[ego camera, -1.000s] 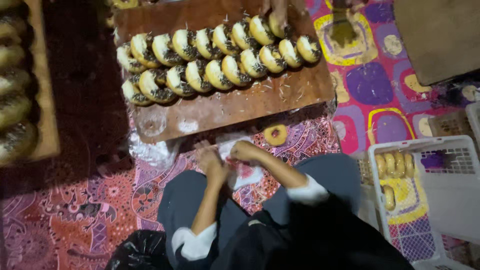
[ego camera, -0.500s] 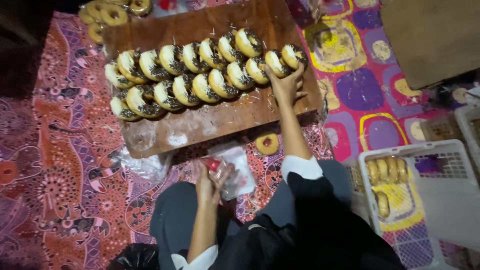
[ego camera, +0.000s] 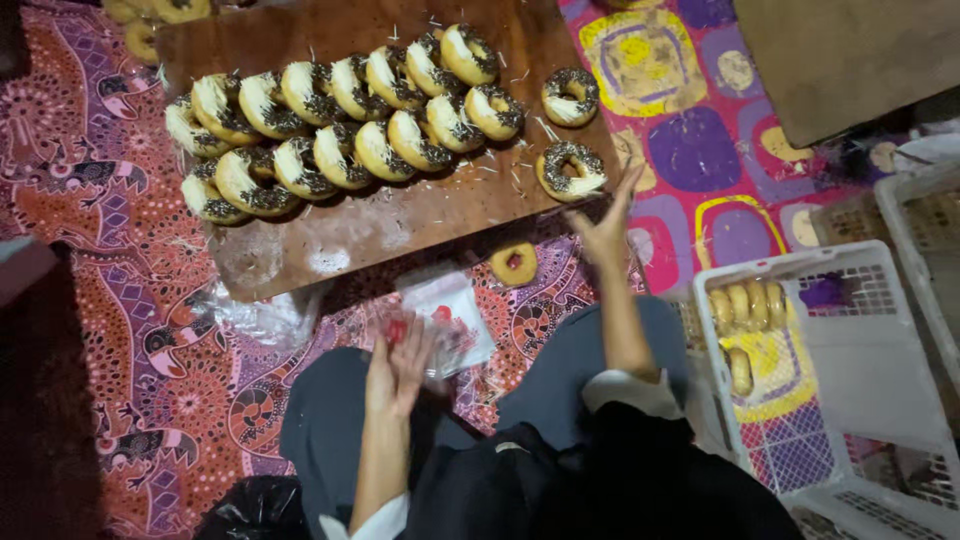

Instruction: The person grates a block of white cheese over rows of donuts arranged on a wooden board. They then pick up individual donuts, dip them into a red substance, and place them back on the board or into a plastic basket.

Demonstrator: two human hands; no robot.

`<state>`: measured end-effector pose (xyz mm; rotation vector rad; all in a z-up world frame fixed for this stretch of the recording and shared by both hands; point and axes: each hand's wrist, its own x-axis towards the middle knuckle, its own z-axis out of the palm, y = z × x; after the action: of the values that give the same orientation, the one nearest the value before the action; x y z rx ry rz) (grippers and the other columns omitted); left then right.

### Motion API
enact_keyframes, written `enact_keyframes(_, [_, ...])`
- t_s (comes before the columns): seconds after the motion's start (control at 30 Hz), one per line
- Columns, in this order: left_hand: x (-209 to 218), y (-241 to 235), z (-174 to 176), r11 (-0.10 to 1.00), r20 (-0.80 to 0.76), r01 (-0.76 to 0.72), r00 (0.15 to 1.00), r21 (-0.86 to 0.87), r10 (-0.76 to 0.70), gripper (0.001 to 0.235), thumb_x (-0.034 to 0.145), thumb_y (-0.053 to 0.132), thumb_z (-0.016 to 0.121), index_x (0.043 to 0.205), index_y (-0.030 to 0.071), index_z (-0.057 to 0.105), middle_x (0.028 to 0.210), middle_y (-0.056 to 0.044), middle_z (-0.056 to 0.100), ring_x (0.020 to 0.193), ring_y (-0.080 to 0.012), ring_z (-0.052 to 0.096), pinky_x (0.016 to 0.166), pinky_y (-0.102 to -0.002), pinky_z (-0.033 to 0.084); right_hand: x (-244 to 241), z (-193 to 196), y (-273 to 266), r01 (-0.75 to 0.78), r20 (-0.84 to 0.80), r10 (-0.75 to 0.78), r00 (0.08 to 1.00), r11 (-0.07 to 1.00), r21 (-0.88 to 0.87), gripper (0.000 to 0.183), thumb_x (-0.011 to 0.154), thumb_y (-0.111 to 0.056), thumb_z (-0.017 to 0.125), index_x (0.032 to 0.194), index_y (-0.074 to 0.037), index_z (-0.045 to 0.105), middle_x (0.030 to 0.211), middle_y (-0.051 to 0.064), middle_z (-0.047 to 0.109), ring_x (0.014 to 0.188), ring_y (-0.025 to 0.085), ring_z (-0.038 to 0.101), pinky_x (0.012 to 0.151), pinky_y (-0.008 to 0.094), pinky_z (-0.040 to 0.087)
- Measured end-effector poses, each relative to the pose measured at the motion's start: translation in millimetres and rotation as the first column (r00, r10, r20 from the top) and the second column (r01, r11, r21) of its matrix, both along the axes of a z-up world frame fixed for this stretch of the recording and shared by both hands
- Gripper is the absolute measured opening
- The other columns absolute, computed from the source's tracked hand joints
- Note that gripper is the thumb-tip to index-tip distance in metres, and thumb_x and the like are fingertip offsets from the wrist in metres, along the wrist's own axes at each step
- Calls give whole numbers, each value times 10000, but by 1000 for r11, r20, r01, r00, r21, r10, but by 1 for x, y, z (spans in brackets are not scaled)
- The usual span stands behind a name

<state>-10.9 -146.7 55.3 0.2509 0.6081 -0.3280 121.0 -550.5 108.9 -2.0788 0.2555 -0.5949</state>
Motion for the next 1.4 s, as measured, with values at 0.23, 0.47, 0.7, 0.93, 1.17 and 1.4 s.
enact_keyframes(0.23, [67, -56, 62, 988, 245, 42, 969, -146, -5, 597, 1066, 480, 399, 1484, 56, 447, 1548, -110, 507, 1470, -265, 435, 1154, -534, 408, -12, 67, 82, 247, -50, -252, 967, 966, -79, 1351, 782, -254, 1015, 1660, -188, -10, 1685, 234, 251, 1564, 390, 337, 1300, 512, 312])
enact_keyframes(0.47, [48, -94, 99, 992, 281, 55, 959, -112, -22, 686, 1039, 547, 452, 1436, -10, 511, 1448, -181, 605, 1327, -298, 573, 1089, -468, 489, -144, 101, 122, -344, 93, 331, 939, 887, 310, 1484, 663, -63, 918, 1650, -177, -184, 1356, 190, 573, 1215, 307, 640, 1041, 424, 571])
enact_keyframes(0.7, [29, -126, 99, 970, 95, -128, 989, 206, 110, 269, 932, 113, 704, 1176, 26, 634, 1102, -129, 709, 974, -252, 728, 856, -404, 627, -134, 129, 158, -440, -22, 460, 888, 861, 255, 1431, 714, -67, 925, 1637, -126, -167, 1590, 275, 382, 1414, 343, 552, 1138, 434, 474])
enact_keyframes(0.93, [25, -113, 71, 996, 95, 76, 992, 46, -80, 299, 978, 181, 673, 1200, -18, 642, 1128, -183, 707, 963, -282, 729, 805, -376, 629, -135, 151, 138, -293, 142, 398, 906, 834, -468, 924, 688, -217, 875, 1457, -80, 382, 1276, 189, 650, 1264, 405, 580, 1069, 477, 433])
enact_keyframes(1.17, [-34, -85, 107, 407, 594, -433, 562, 804, -576, 542, 1002, 146, 736, 1454, -94, 557, 1414, -261, 629, 1294, -322, 569, 1061, -391, 439, -136, 155, 125, -574, -465, 488, 738, 817, -55, 176, 1017, -185, 660, 1088, -94, 793, 892, 146, 773, 775, 248, 780, 738, 348, 593])
enact_keyframes(1.4, [-69, -86, 188, 383, 375, -128, 624, 915, -686, 286, 1103, 165, 497, 1132, -4, 726, 1041, -172, 770, 973, -292, 729, 896, -383, 559, -170, 218, 128, -563, -137, 782, 608, 303, -769, 291, 806, -167, 742, 1071, -45, 754, 929, 114, 668, 844, 277, 639, 736, 405, 525])
